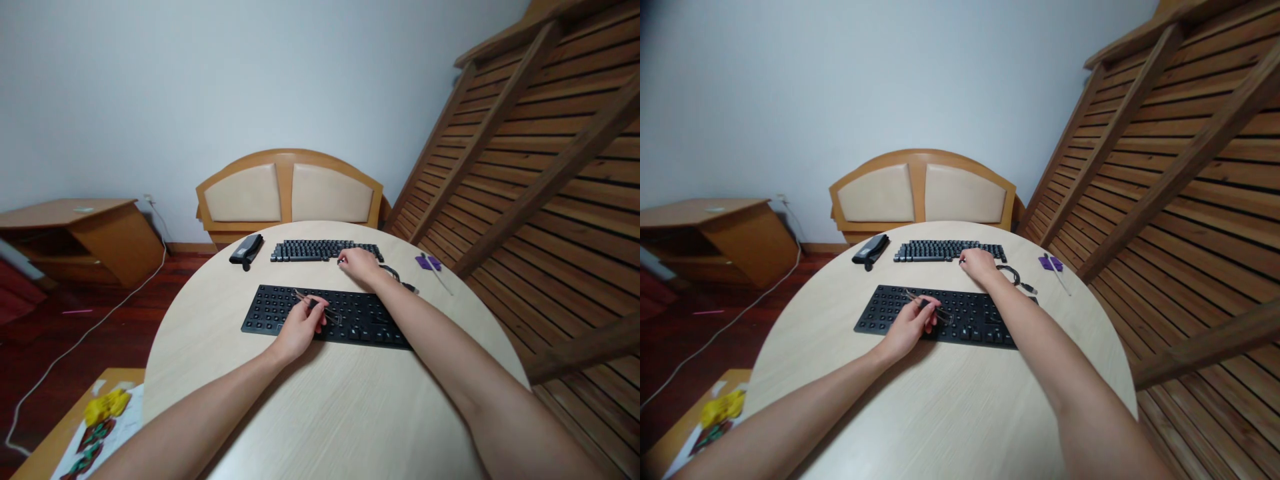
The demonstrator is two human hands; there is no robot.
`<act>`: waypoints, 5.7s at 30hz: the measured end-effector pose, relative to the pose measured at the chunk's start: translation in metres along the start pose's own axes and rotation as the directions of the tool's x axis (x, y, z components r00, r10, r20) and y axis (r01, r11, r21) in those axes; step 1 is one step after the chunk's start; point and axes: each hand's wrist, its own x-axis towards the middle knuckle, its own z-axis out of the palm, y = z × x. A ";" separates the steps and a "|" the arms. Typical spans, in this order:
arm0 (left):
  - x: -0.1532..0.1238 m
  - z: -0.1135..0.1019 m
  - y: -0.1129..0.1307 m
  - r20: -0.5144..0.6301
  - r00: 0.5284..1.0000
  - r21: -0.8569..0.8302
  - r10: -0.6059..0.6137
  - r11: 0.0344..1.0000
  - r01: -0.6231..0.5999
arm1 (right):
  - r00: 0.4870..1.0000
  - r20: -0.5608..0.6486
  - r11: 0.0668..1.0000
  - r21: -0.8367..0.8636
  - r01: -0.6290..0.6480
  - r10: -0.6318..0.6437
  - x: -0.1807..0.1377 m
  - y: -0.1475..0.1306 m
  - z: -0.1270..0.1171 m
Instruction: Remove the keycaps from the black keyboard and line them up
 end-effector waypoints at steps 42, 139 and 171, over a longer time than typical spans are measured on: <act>-0.002 0.003 -0.001 0.026 0.999 0.088 0.031 0.996 -0.033 | 0.956 0.080 0.934 0.252 0.255 -0.282 -0.075 0.019 -0.006; -0.010 0.004 0.009 0.158 0.987 0.106 0.001 0.994 -0.018 | 0.999 0.052 0.991 -0.134 0.018 -0.011 0.008 0.014 0.015; -0.009 0.004 0.008 0.162 0.987 0.149 -0.006 0.989 -0.019 | 0.999 0.025 0.999 0.017 0.038 -0.038 -0.030 0.015 0.001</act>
